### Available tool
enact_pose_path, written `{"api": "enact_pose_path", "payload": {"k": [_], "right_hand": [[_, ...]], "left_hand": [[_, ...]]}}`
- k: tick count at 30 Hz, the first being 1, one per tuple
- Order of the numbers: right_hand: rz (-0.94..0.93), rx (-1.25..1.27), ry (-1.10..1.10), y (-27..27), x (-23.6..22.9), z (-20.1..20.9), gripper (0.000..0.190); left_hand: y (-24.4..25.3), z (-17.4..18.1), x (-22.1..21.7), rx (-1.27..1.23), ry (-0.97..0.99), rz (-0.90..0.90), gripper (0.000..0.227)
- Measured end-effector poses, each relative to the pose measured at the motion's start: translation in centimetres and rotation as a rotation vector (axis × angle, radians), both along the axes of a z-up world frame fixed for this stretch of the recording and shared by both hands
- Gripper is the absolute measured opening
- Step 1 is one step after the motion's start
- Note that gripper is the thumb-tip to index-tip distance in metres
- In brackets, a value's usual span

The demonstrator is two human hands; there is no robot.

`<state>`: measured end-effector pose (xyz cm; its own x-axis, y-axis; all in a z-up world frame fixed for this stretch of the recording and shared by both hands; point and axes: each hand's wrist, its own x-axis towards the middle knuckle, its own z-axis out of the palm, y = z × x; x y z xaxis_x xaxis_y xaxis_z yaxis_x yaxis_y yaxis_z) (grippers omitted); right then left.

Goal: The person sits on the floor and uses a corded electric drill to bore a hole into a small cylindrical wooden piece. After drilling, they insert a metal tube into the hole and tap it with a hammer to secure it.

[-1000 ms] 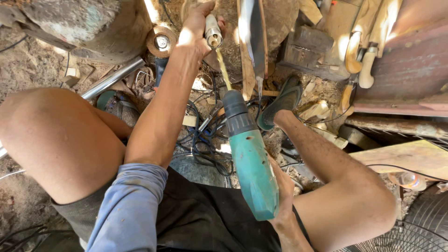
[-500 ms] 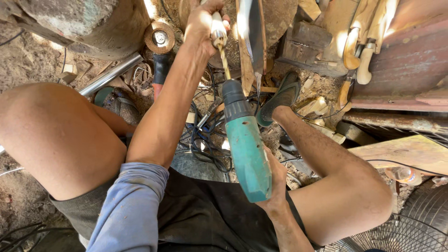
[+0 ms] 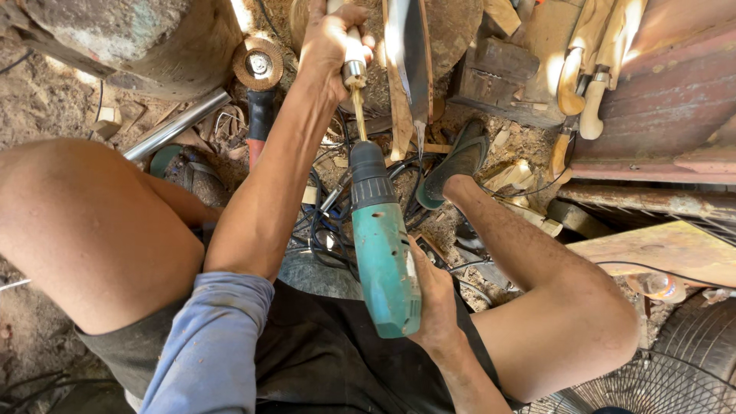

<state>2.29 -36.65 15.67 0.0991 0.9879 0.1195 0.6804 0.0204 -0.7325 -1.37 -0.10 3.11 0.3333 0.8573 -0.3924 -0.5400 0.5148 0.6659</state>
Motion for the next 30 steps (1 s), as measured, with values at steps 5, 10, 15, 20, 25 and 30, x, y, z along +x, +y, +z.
{"api": "enact_pose_path", "payload": {"k": [5, 10, 15, 20, 25, 30], "right_hand": [[-0.003, 0.005, -0.022, 0.4, -0.1, 0.3, 0.098], [-0.003, -0.019, -0.027, 0.4, -0.3, 0.3, 0.103], [0.026, 0.019, -0.091, 0.9, 0.0, 0.7, 0.103], [0.043, 0.018, -0.318, 1.4, -0.3, 1.3, 0.089], [0.090, -0.011, -0.435, 2.1, 0.0, 2.0, 0.091], [0.143, -0.040, -0.506, 2.5, 0.6, 2.6, 0.093]], "left_hand": [[0.2, -0.4, 0.5, -0.055, -0.118, 0.029, 0.054], [0.0, -0.9, 1.0, -0.144, -0.146, 0.056, 0.044], [-0.3, -0.1, 0.5, -0.156, -0.181, 0.060, 0.045], [-1.7, 1.4, 0.0, -0.154, -0.046, 0.012, 0.033], [-2.3, 1.8, 0.5, -0.127, 0.051, 0.034, 0.039], [-2.1, 1.0, 0.4, 0.011, 0.082, 0.043, 0.039]]}}
